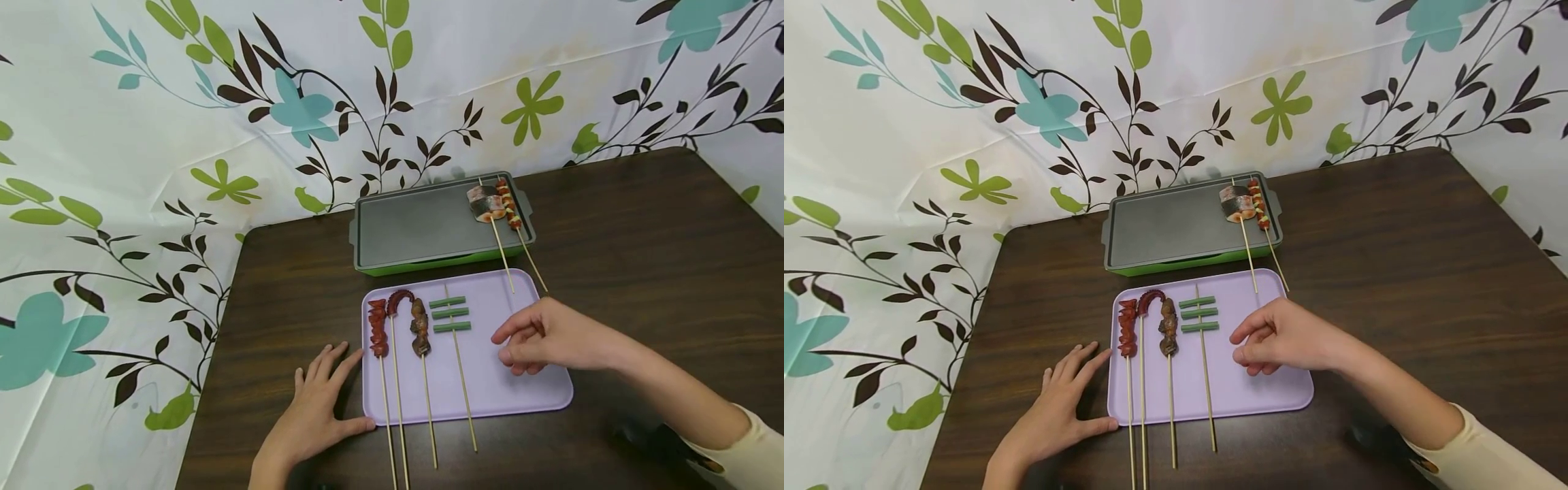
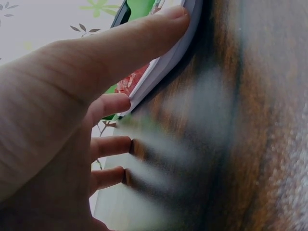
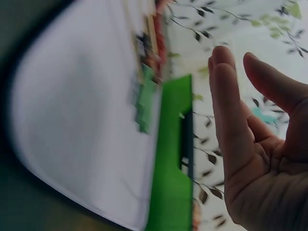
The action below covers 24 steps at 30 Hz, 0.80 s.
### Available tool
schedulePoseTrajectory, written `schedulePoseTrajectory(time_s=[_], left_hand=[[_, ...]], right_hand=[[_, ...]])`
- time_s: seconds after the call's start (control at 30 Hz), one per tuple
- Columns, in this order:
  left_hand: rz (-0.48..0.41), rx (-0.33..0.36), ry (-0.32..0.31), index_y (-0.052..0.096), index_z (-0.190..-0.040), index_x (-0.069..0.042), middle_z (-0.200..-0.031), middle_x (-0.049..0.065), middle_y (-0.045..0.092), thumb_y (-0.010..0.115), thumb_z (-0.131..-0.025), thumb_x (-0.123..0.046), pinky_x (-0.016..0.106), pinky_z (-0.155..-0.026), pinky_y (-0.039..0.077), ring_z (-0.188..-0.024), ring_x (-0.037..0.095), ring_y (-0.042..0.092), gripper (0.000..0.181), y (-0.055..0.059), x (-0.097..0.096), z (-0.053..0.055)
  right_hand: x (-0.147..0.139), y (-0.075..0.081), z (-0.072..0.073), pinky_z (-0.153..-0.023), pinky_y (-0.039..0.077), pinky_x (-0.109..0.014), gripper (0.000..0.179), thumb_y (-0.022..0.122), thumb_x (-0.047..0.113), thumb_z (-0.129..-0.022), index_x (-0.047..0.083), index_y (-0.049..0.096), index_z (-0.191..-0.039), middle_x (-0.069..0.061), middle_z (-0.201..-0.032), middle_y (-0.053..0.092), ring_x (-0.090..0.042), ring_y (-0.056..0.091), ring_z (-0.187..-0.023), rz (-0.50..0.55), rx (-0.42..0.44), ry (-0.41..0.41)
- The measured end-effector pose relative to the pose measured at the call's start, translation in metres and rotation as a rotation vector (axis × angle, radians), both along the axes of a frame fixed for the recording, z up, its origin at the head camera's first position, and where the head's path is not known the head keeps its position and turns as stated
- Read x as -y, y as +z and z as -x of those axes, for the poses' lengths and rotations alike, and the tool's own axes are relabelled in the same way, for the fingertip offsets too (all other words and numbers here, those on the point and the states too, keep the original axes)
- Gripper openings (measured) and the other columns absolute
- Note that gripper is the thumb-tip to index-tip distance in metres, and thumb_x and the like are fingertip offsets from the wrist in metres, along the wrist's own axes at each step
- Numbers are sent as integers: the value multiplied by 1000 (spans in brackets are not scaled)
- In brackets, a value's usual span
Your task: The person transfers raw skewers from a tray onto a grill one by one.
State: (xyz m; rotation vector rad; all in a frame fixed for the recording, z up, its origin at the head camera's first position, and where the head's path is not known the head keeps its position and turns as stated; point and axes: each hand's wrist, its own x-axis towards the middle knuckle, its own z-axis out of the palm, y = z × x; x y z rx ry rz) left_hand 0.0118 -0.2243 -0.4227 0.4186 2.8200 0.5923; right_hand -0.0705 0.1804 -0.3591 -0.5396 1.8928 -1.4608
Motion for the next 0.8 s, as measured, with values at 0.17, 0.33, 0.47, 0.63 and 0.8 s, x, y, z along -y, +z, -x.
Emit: schedulePoseTrajectory(time_s=[0.17,0.33,0.47,0.63,0.8], left_hand=[[-2,-19,2,31,-154,-35,-160,4,24,74,-68,-71,81,-98,11,-147,36,14,103,-1,0,0],[6,-14,2,29,-154,-36,-160,5,24,73,-68,-72,81,-97,11,-146,36,14,104,-1,0,0],[11,-7,-2,29,-155,-35,-160,5,23,72,-69,-73,81,-97,11,-146,38,14,103,0,0,0],[8,-18,-5,30,-154,-35,-159,6,25,72,-69,-72,82,-96,12,-146,38,15,102,0,-1,0],[14,-22,-7,30,-154,-35,-159,7,25,71,-69,-74,82,-96,13,-146,38,15,102,0,-1,0]], right_hand=[[14,-25,-12,-60,58,-35,31,72,13,-88,-11,67,-106,-10,-75,71,-23,70,-70,-36,5,5],[24,-46,-17,-57,57,-33,26,74,10,-86,-10,69,-100,-10,-72,71,-24,69,-66,-33,31,-18],[31,-58,-20,-55,57,-32,21,75,9,-85,-7,70,-96,-12,-70,70,-23,69,-64,-43,59,-39],[39,-63,-21,-53,56,-30,16,75,9,-85,-5,70,-92,-12,-69,70,-21,69,-62,-43,79,-53],[49,-65,-22,-53,56,-30,14,74,9,-86,-4,71,-88,-12,-67,69,-20,69,-60,-33,89,-54]])
